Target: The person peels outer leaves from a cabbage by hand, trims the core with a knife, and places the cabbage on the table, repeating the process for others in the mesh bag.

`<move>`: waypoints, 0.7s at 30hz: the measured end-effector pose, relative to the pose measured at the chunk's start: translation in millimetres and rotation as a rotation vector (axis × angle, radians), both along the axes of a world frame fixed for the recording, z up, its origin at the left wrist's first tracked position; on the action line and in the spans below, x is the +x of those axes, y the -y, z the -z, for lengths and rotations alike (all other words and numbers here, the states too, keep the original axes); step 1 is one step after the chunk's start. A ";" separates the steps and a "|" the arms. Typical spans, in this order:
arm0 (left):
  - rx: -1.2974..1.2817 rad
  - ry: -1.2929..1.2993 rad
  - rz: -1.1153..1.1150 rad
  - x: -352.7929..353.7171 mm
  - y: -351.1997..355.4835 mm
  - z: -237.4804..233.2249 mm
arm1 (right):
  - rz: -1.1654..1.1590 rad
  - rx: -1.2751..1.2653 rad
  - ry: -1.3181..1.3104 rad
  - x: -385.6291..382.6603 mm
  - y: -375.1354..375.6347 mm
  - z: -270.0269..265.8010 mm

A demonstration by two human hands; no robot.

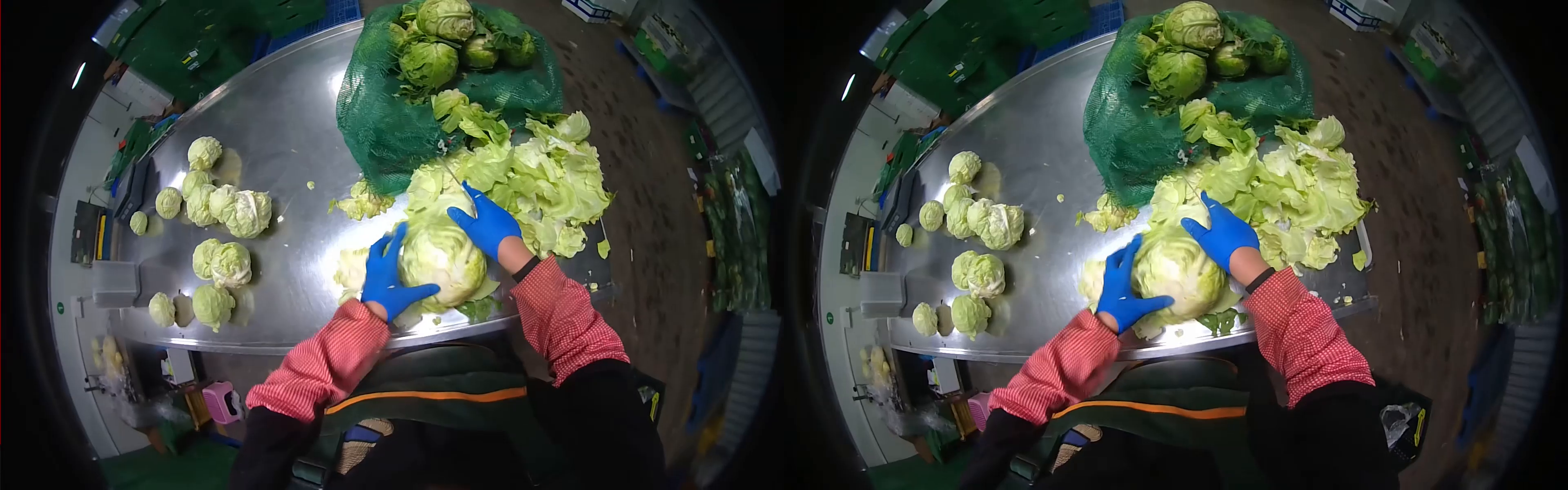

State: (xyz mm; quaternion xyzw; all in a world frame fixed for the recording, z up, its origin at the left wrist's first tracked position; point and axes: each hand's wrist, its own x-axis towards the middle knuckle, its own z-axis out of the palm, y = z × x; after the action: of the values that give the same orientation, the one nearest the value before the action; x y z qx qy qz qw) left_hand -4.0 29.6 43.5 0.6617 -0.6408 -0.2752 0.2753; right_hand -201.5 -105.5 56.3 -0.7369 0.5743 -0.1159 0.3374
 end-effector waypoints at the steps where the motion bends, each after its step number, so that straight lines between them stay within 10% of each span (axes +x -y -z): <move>1: -0.060 0.149 0.248 -0.4 16.5 -11.1 | -0.010 0.015 -0.022 -2.3 1.2 4.9; 16: 0.154 0.098 -0.021 -44.2 101.2 9.3 | 0.141 -0.229 -0.233 -75.2 -65.0 35.9; 21: 0.069 0.011 0.031 -50.2 94.8 15.5 | 0.473 0.384 0.596 -92.0 -16.6 98.9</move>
State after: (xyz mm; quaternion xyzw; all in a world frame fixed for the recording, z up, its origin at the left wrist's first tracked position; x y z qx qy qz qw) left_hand -54.1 -65.2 28.0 0.6622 -0.6427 -0.2978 0.2444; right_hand -293.5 -88.9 -42.6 -0.4430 0.6160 -0.2887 0.5840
